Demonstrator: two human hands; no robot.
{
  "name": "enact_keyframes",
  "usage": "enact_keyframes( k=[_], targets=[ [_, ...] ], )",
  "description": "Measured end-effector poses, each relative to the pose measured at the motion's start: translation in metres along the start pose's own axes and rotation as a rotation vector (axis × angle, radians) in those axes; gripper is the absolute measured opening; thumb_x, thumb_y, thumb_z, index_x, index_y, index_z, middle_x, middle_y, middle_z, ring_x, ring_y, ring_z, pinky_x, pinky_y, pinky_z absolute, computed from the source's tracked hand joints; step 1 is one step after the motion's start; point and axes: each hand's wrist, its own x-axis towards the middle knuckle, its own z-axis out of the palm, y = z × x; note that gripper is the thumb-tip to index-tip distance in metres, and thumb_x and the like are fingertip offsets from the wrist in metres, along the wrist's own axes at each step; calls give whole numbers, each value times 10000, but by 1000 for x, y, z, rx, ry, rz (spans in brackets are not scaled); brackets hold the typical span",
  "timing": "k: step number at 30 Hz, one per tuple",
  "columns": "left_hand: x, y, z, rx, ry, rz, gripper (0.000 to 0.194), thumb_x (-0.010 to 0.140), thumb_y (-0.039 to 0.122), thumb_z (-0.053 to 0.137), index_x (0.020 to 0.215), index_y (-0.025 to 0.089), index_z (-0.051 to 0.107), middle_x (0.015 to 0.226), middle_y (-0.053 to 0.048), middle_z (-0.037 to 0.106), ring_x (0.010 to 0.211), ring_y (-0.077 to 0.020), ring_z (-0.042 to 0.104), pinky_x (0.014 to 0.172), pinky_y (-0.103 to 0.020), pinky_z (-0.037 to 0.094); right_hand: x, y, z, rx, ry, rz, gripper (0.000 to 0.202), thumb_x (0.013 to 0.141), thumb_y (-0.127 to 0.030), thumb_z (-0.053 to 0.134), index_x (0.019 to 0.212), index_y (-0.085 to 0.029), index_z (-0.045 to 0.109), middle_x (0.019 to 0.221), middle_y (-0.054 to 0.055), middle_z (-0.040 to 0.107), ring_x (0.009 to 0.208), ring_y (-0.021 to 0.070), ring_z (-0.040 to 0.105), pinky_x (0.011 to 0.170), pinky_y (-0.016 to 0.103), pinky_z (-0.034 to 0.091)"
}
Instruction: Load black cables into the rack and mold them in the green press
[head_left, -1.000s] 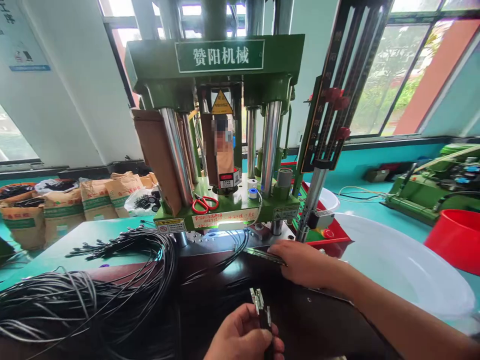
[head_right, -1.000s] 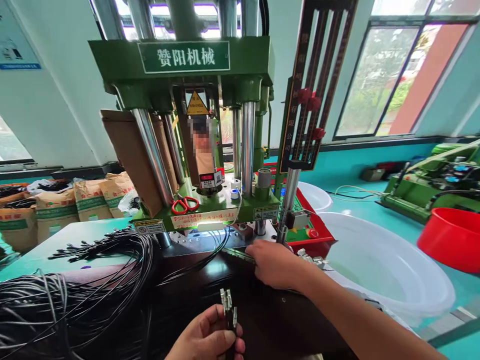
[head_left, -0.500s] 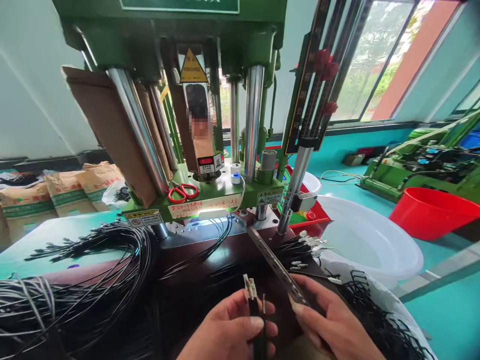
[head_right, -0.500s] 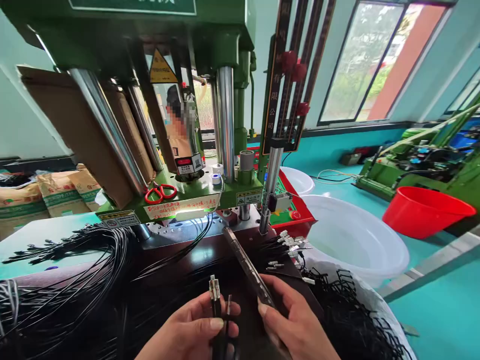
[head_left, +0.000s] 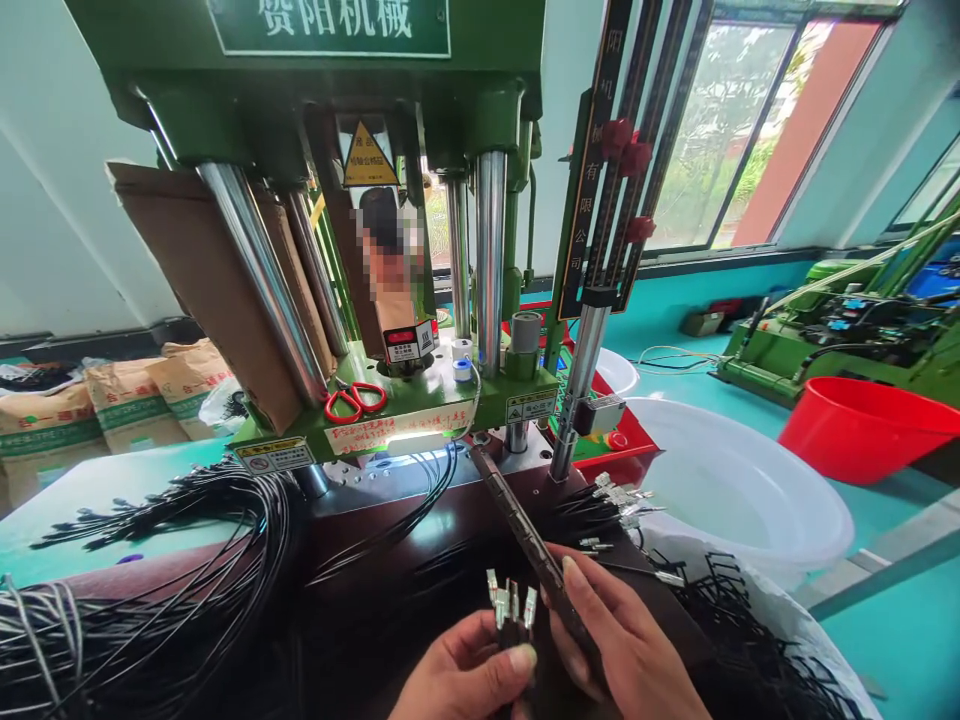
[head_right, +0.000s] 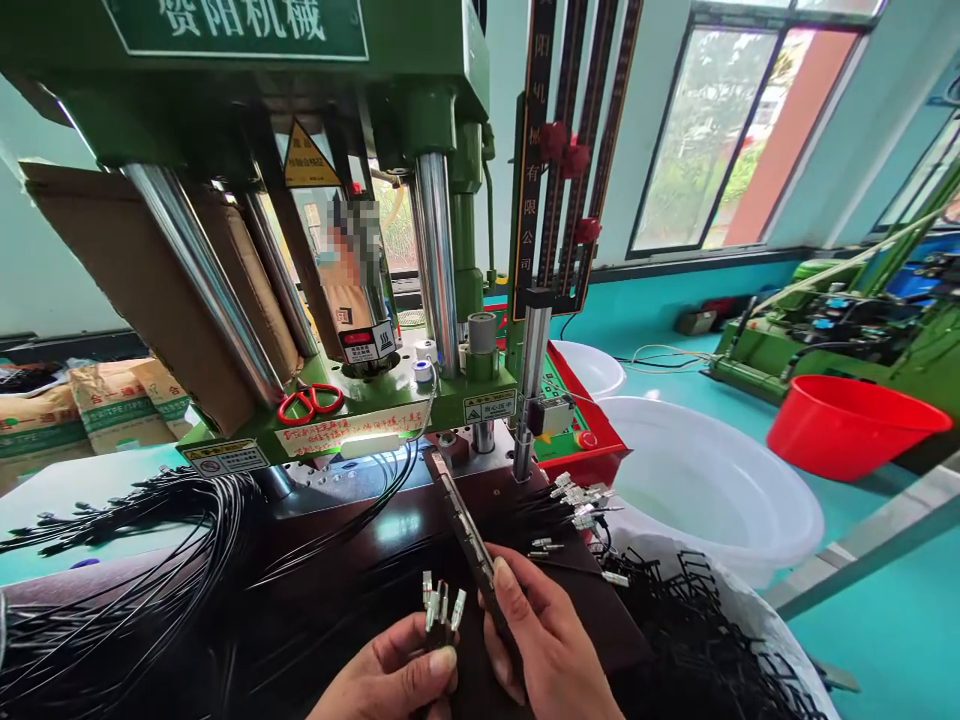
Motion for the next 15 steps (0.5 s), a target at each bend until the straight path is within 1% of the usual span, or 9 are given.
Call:
enact_keyframes(
  k=[2,4,6,8,9,12,13,15],
  targets=[
    [1,0,3,74,39,16,404,590,385,843,771,132,584,568,42,513,406,-26,441,441,-182,257,0,-1,1,-20,52,12,555,796,-612,592,1137,-175,623,445,-63,428,388,74,315,361,180,232],
    [2,0,6,175,79,55,440,582,455,828,740,149,554,487,70,452,366,-27,387,408,-187,218,0,-1,1,-32,81,22,548,799,-604,595,1141,-178,627,456,-57,442,400,80,338,365,182,253],
    [4,0,9,270,131,70,475,584,532,795,765,168,550,410,94,393,328,-41,335,377,-193,196,1,1,0,-22,44,25,534,821,-582,583,1170,-179,609,463,-63,434,401,78,331,361,178,242],
    [6,-2,12,331,195,80,489,588,573,770,780,178,555,374,109,353,305,-46,284,358,-198,183,1,3,0,-1,-10,29,531,848,-563,557,1205,-171,580,464,-74,415,393,68,304,354,169,213],
    [7,-2,13,345,227,101,485,582,573,773,760,176,557,379,106,356,312,-43,278,361,-198,188,1,4,0,3,-24,30,532,854,-557,552,1209,-163,573,465,-78,408,390,64,295,352,165,199],
    [11,-5,15,383,323,233,478,523,524,822,648,145,558,460,63,448,390,-32,324,403,-188,223,1,5,1,-24,-21,20,528,847,-549,568,1188,-145,581,482,-72,420,400,61,317,356,162,203],
    [12,-6,16,405,345,248,480,511,521,827,625,141,557,470,55,459,400,-32,326,404,-188,218,1,5,1,-37,-21,13,531,842,-552,573,1180,-143,586,484,-70,424,401,62,324,356,164,207],
    [12,-7,16,451,365,214,471,517,528,816,627,144,566,441,62,437,378,-34,299,384,-193,188,0,5,1,-68,-23,0,537,836,-559,576,1175,-143,589,486,-66,432,405,68,340,361,169,225]
  ],
)
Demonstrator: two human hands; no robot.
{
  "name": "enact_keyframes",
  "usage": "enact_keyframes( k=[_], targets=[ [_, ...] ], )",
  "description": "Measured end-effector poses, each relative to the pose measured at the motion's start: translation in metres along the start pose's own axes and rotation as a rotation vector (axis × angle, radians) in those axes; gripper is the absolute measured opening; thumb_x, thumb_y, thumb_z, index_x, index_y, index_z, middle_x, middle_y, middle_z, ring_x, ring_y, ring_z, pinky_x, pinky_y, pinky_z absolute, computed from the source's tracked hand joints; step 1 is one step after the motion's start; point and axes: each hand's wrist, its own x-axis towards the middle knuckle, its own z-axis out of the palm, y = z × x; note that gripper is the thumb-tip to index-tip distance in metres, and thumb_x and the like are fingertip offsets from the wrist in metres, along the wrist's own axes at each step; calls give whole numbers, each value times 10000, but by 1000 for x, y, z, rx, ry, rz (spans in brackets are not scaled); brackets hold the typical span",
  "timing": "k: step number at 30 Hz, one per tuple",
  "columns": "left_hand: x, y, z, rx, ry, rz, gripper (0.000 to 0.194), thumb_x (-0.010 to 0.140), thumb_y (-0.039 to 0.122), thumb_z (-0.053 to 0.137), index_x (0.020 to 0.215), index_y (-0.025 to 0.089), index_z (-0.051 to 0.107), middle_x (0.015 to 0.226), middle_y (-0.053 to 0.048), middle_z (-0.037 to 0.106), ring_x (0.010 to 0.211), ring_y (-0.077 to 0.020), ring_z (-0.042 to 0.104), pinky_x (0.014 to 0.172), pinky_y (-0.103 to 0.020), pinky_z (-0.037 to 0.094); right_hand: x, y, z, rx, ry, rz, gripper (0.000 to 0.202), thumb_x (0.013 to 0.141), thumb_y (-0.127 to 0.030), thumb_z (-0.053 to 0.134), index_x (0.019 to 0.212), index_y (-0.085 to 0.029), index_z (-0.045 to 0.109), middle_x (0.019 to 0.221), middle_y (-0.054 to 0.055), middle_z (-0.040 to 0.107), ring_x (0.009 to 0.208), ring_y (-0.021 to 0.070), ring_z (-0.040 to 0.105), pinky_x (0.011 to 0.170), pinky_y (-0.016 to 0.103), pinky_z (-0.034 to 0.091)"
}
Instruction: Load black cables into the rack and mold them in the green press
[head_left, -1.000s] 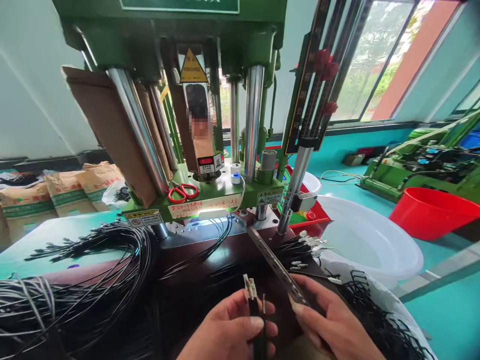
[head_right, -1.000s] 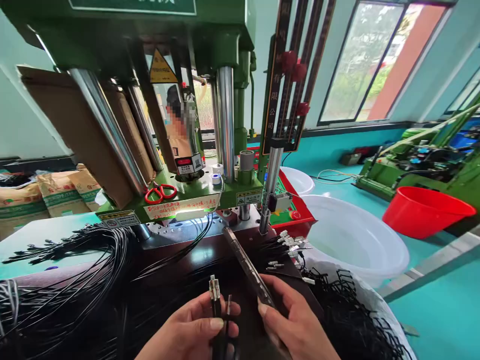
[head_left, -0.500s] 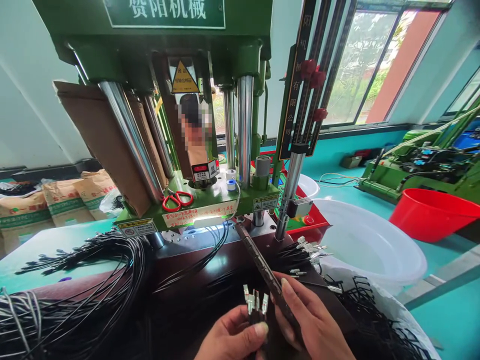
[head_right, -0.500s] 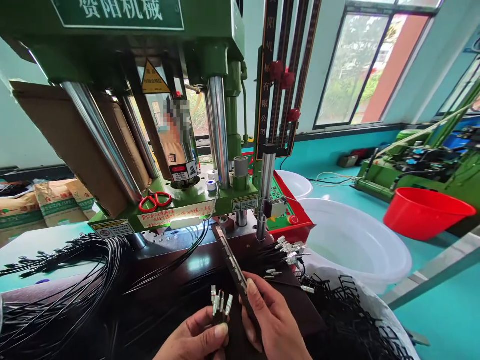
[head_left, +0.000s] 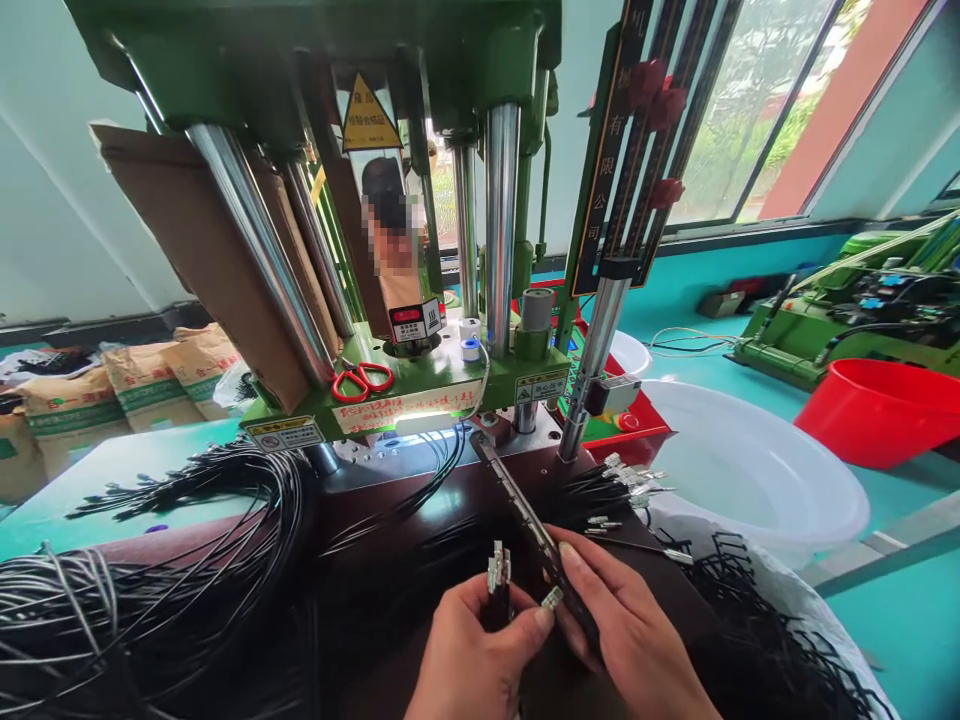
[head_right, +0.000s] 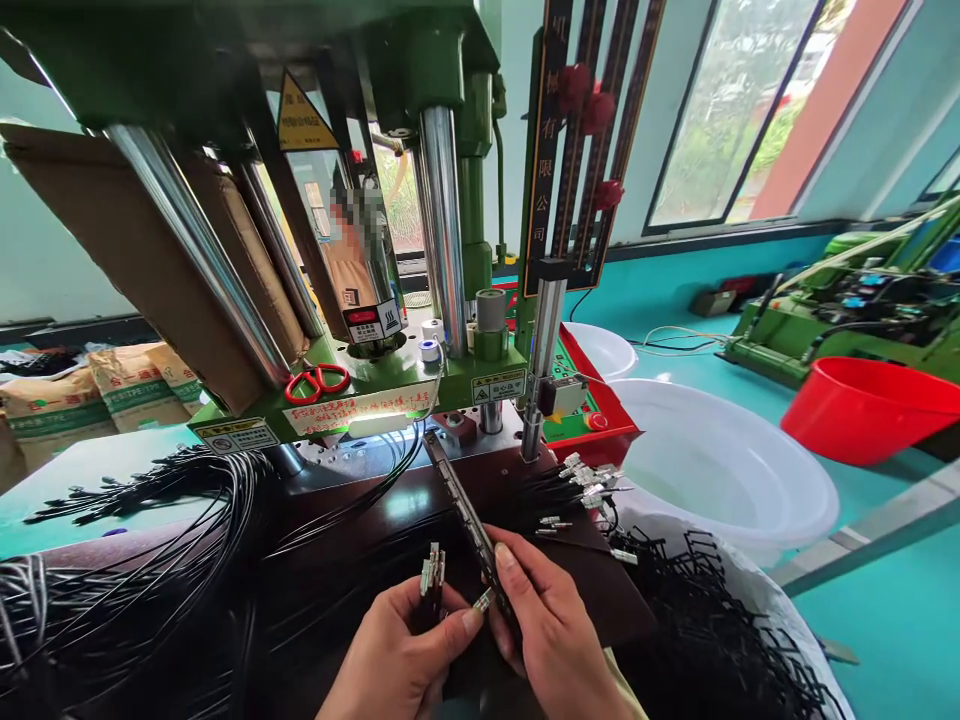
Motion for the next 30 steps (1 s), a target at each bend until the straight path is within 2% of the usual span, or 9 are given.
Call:
enact_keyframes(
  k=[3,11,16,19,21,24,27,30],
  targets=[
    [-2,1,0,34,-16,-43,449,539,529,799,644,156,573,404,81,396,341,-33,265,368,-197,167,-1,0,0,-55,13,-7,544,844,-568,554,1191,-149,582,473,-66,425,407,77,336,369,178,221],
    [-3,2,1,-68,-16,0,405,547,470,818,611,156,571,410,68,431,371,-45,310,391,-200,206,-8,-3,9,-188,64,-84,489,848,-569,526,1149,-196,622,530,-51,418,435,93,312,386,206,211],
    [-5,5,4,-47,27,-9,400,550,456,817,606,161,554,376,80,400,336,-44,302,364,-198,203,-7,4,9,-293,117,-179,422,854,-538,532,1129,-234,632,659,-13,528,489,113,376,410,223,295],
    [-5,6,2,-20,-27,-44,396,596,481,778,659,171,540,372,85,400,294,-54,300,317,-197,211,-6,7,5,-324,82,-169,440,867,-535,519,1168,-228,612,706,6,567,510,118,414,426,225,325],
    [-4,7,-3,-84,-98,-52,390,612,468,771,718,155,563,429,59,468,329,-72,375,328,-198,296,-7,5,1,-274,40,-88,487,857,-560,524,1193,-214,597,632,-8,540,477,108,393,412,219,304],
    [-4,12,-12,-267,-128,-82,409,631,365,778,913,126,604,685,-27,632,494,-108,548,483,-244,468,-11,3,-3,-106,67,52,553,794,-597,591,1186,-208,605,551,-34,480,425,89,361,372,198,240],
    [-6,17,-19,-354,-130,-114,531,652,261,764,1128,161,551,943,-84,667,612,-144,632,605,-303,515,-12,1,-4,-8,117,90,572,728,-601,660,1142,-207,638,487,-51,438,390,82,341,343,187,198],
    [-7,16,-19,-362,-156,-98,452,642,215,774,1038,144,569,960,-102,663,641,-151,639,611,-294,504,-11,1,-5,-10,101,113,581,721,-597,673,1141,-197,633,496,-48,469,393,71,351,352,168,199]
  ],
)
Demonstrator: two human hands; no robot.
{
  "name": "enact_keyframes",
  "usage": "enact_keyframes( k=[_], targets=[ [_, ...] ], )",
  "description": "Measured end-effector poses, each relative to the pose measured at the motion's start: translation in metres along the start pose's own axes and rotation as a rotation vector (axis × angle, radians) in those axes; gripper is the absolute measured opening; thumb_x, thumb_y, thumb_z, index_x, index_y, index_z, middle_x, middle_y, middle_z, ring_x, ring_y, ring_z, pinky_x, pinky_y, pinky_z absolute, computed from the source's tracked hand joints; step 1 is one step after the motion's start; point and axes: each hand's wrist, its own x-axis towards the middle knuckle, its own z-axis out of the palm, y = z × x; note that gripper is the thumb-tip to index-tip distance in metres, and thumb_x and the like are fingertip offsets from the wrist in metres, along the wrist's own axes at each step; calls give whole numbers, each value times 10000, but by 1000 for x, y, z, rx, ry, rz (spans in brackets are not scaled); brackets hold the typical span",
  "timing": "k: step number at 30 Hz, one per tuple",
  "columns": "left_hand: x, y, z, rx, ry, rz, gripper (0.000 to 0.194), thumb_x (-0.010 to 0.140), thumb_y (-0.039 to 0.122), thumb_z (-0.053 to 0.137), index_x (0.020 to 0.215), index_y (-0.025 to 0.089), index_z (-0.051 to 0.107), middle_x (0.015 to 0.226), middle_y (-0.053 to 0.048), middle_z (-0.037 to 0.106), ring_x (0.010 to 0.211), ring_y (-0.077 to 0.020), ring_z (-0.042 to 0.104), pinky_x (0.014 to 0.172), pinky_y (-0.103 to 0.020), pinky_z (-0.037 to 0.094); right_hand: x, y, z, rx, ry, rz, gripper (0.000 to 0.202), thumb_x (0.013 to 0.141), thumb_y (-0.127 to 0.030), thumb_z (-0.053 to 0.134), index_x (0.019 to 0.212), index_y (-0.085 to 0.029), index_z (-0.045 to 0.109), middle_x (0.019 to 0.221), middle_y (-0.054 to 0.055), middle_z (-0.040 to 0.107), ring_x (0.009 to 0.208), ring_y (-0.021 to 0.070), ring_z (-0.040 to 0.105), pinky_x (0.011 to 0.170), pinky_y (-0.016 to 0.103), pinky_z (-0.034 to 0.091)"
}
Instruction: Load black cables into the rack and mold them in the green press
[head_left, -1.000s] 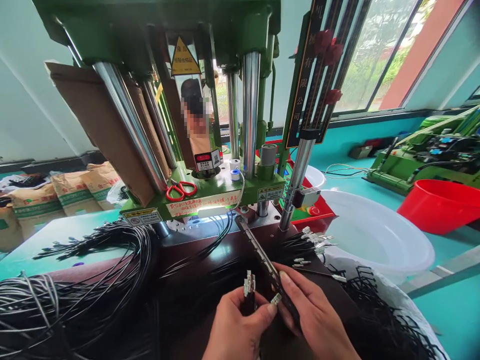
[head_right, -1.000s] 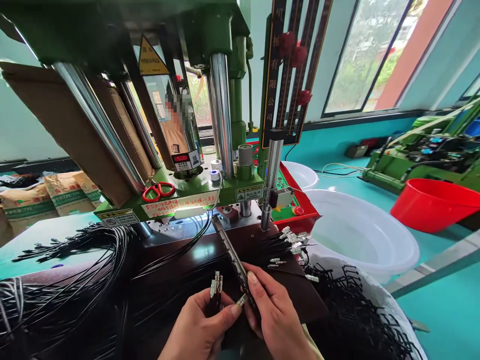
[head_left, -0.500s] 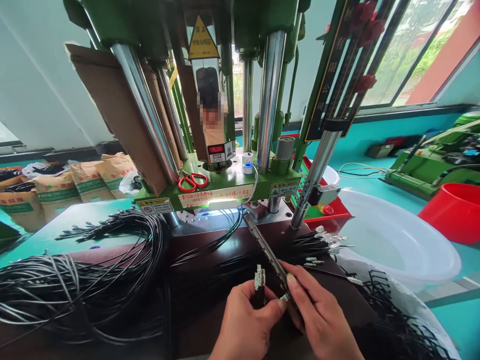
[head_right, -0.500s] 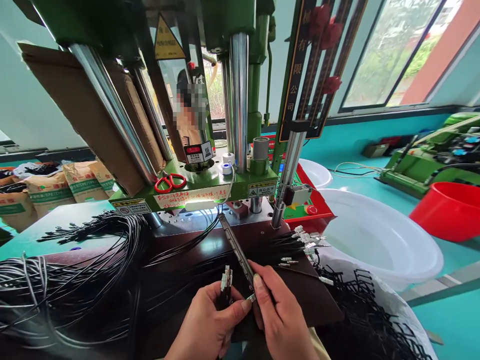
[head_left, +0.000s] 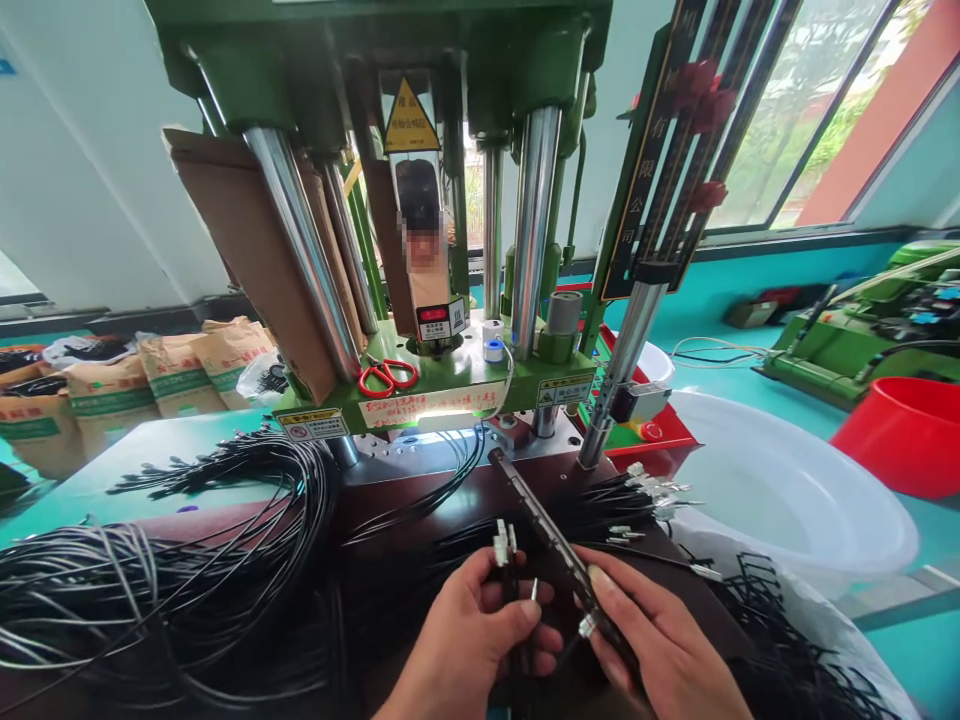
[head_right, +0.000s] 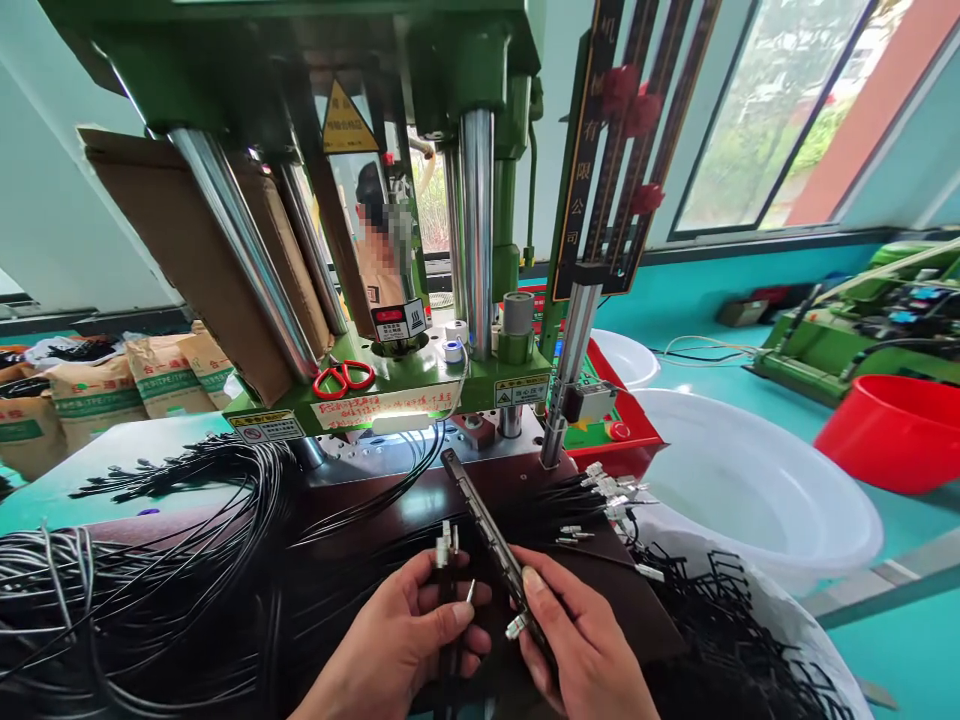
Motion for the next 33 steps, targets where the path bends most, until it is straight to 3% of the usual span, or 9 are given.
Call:
enact_keyframes(
  k=[5,12,17,23,33],
  targets=[
    [4,-8,0,9,5,-5,311,608,214,803,792,117,572,713,-29,615,577,-103,574,562,-235,462,4,3,-4,-85,-113,-11,609,777,-621,600,1188,-171,596,455,-60,436,390,70,330,352,165,193],
    [3,-1,11,104,45,-58,401,605,252,789,909,121,562,754,-36,628,544,-105,543,519,-255,468,5,3,-7,-156,-190,-81,484,871,-557,521,1180,-193,599,518,-53,448,425,76,339,378,187,231],
    [3,0,13,148,66,-19,387,632,194,743,959,101,559,780,-50,635,557,-93,536,504,-213,429,4,2,-5,-166,-199,-106,459,862,-547,541,1154,-203,626,690,2,560,460,77,376,389,198,282],
    [2,-2,14,178,101,-53,364,643,169,713,955,108,537,708,-20,620,506,-88,519,459,-208,407,0,0,-4,-149,-184,-62,443,847,-547,563,1148,-231,635,660,-24,512,467,80,371,390,186,297],
    [1,2,18,194,129,-24,365,629,147,702,942,113,518,644,7,598,472,-80,504,416,-189,383,1,3,-4,-199,-205,-120,438,866,-531,538,1179,-237,625,676,-18,513,492,93,413,411,192,342]
  ],
)
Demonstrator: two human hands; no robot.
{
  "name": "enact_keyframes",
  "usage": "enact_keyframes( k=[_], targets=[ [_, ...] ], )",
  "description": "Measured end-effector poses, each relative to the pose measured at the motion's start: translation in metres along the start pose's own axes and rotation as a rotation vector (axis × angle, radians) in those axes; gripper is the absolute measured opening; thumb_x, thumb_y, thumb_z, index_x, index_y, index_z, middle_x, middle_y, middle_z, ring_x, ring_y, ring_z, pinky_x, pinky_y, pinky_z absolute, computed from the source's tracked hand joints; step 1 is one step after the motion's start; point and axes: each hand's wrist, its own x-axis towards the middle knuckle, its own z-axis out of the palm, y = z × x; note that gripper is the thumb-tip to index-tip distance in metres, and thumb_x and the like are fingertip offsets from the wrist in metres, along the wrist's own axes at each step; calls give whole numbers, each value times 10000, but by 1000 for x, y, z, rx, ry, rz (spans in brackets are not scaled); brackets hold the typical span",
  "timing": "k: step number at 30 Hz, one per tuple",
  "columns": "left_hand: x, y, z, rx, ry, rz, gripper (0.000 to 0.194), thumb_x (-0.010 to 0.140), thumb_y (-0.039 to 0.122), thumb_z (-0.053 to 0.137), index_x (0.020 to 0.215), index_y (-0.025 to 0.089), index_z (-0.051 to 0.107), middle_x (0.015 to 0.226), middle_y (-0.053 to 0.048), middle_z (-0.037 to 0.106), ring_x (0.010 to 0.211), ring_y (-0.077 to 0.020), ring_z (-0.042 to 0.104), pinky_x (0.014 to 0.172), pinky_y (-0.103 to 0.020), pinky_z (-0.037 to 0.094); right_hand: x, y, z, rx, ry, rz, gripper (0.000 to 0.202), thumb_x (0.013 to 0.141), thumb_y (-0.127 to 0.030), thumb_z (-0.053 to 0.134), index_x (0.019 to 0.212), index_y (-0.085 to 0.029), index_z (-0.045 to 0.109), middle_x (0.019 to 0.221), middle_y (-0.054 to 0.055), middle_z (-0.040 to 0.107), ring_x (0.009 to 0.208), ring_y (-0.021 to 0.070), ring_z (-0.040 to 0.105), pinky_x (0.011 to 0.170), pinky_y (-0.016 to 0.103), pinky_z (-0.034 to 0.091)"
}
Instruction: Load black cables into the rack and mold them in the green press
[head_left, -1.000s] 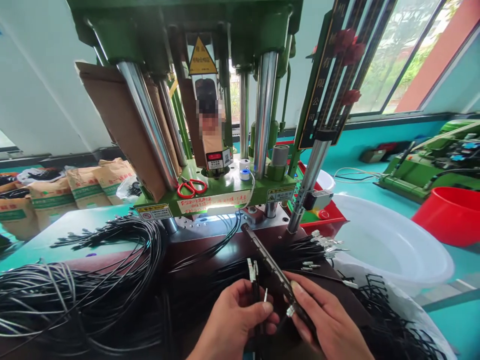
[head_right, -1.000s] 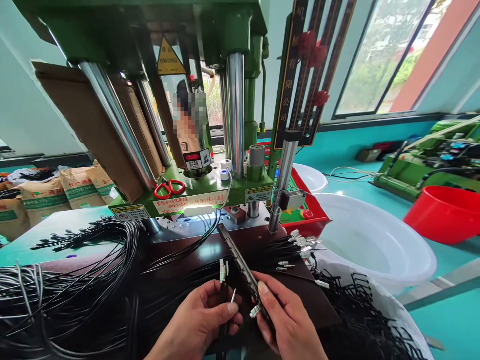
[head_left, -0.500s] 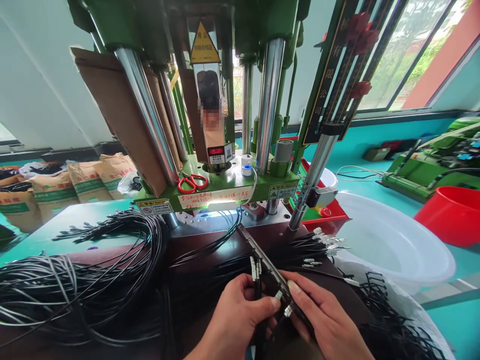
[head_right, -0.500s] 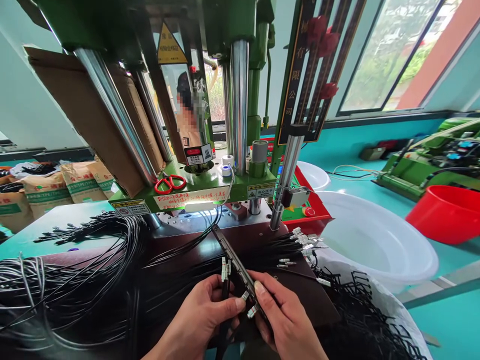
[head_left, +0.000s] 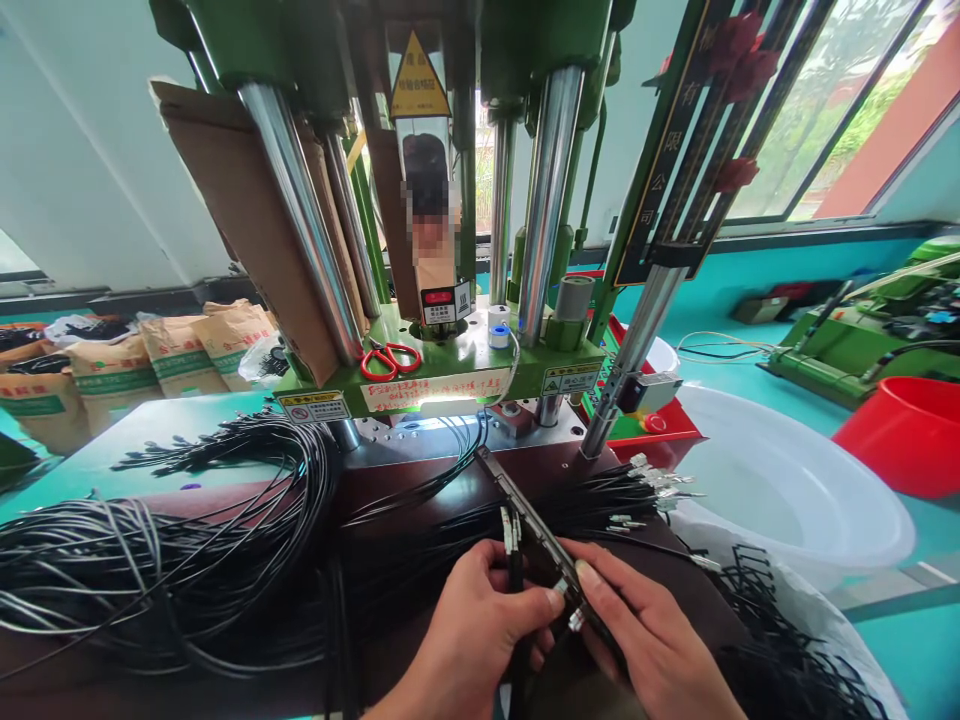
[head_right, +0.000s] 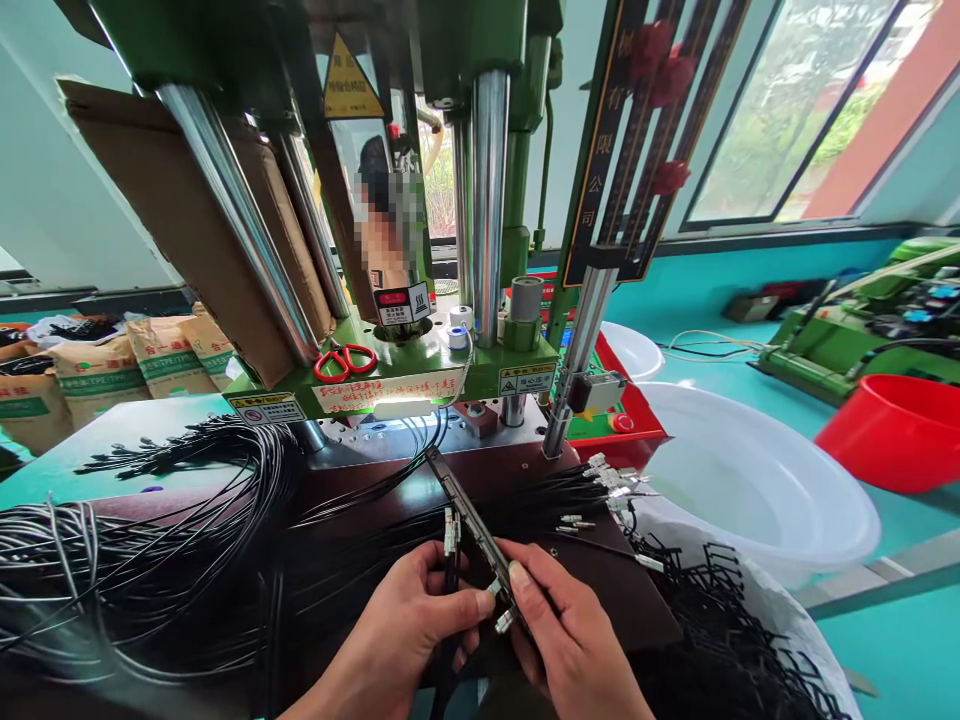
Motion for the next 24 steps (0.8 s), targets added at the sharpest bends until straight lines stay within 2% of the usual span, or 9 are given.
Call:
enact_keyframes(
  k=[4,8,10,13,15,18,22,24],
  targets=[
    [2,-1,2,-9,-3,31,342,626,134,686,915,121,505,599,19,581,464,-87,504,403,-188,372,-2,-3,2,-53,23,-29,433,862,-529,533,1174,-247,633,670,-9,533,586,142,511,503,215,435],
    [5,-3,4,-32,-15,63,341,615,118,685,907,123,509,606,15,589,460,-92,510,408,-198,382,-4,-7,6,-152,138,-125,406,850,-519,545,1099,-230,686,834,40,625,691,170,545,599,230,468],
    [6,-3,3,-39,-29,74,345,615,128,703,905,123,517,617,10,593,471,-97,521,419,-201,391,-4,-8,7,-128,129,-118,413,842,-526,557,1095,-227,688,798,31,616,648,153,527,550,219,445],
    [6,-1,-2,-74,-61,78,317,651,195,725,895,125,535,684,-16,617,522,-109,556,480,-224,449,-5,-10,6,12,126,25,494,794,-577,601,1133,-222,663,553,-34,482,479,119,437,394,196,334],
    [5,1,-8,-114,-65,84,283,699,255,713,892,130,548,753,-30,626,573,-115,581,548,-255,494,-7,-12,4,99,184,96,538,737,-600,654,1115,-217,672,480,-57,424,418,101,385,355,186,296],
    [3,3,-16,-183,-55,73,265,747,317,692,894,146,553,781,-8,597,611,-109,590,597,-269,515,-9,-17,2,158,253,129,549,673,-594,717,1061,-206,702,458,-53,443,387,89,367,331,182,300],
    [3,2,-18,-153,-69,24,272,720,322,710,858,148,554,676,28,545,522,-84,541,491,-218,472,-10,-23,5,165,262,151,526,645,-588,739,1006,-206,729,425,-54,440,368,92,381,317,178,310],
    [4,1,-15,-111,-80,25,281,688,299,720,843,158,533,638,43,536,456,-71,503,418,-196,431,-10,-24,7,169,272,151,503,625,-586,754,966,-216,740,449,-40,484,390,100,419,329,175,334]
  ],
)
